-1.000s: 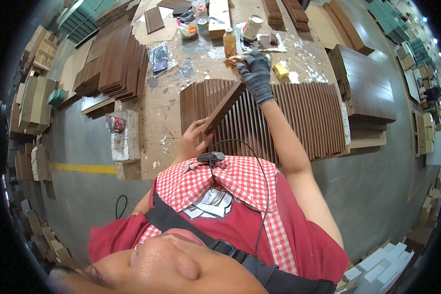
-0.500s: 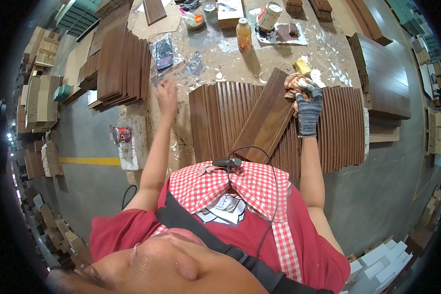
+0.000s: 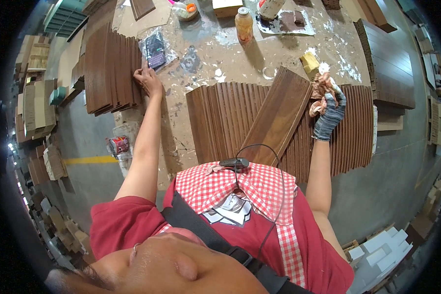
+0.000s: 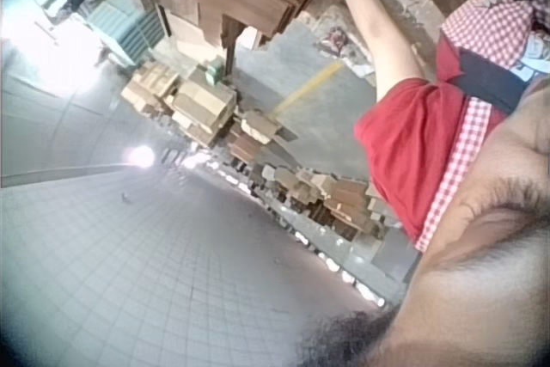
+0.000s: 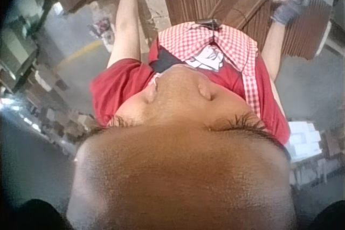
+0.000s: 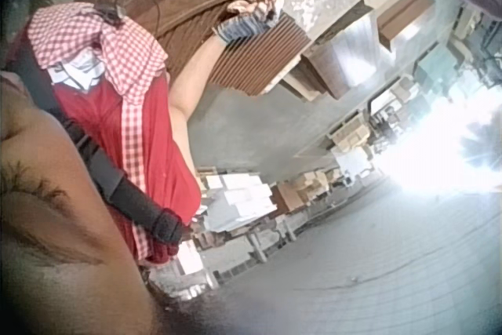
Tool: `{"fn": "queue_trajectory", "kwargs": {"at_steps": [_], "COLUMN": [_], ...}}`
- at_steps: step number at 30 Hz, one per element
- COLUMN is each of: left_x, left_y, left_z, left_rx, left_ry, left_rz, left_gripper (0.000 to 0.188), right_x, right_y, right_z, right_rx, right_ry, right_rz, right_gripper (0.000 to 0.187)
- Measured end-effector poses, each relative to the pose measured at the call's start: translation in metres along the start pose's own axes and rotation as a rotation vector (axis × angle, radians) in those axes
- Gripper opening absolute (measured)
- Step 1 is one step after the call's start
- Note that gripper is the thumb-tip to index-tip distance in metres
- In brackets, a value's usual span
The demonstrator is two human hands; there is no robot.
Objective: The recorder is polishing and inspecting wooden panels at a workbench in a factory.
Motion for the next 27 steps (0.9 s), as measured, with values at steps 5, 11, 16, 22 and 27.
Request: {"fn": "queue_trajectory", "kwargs": {"at_steps": [5,11,16,22,27], "left_x": [0.009,0.012,0.012,-0.002,-0.006], "left_y": [-0.009,-0.008,-0.008,-0.012,-0.007], "left_z": [0.004,0.017,0.024,0.033,0.023], "left_rx": [-0.050,-0.005,-0.052,-0.056,-0.003], "left_ry": [-0.001,-0.230,-0.212,-0.265,-0.250], "left_rz": [-0.044,-0.082,-0.077,-0.109,-0.106], "left_gripper": [0.033,0.036,0.035,0.035,0.035], "right_x": [-0.007,-0.002,-0.003,-0.003,-0.011], "right_y": [0.007,0.006,0.003,0.000,-0.002], "right_z": [-0.011,-0.011,-0.017,-0.014,-0.023], "right_rx": [0.024,0.052,0.050,0.045,0.023], "right_ry": [0.157,0.111,0.120,0.148,0.184], "right_rz": [0.293,0.281,0.285,0.282,0.286], "right_gripper": [0.031,0.029,0.026,0.025,0.024]}}
Point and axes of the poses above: each hand's wrist, its own y-axis away from the middle knuckle, its own x-axis out of the back of the hand, z = x × y, the point moved 4 cm from there along -y, towards the middle knuckle, and after that the axes turned 14 degrees about y, right-handed, at the moved point
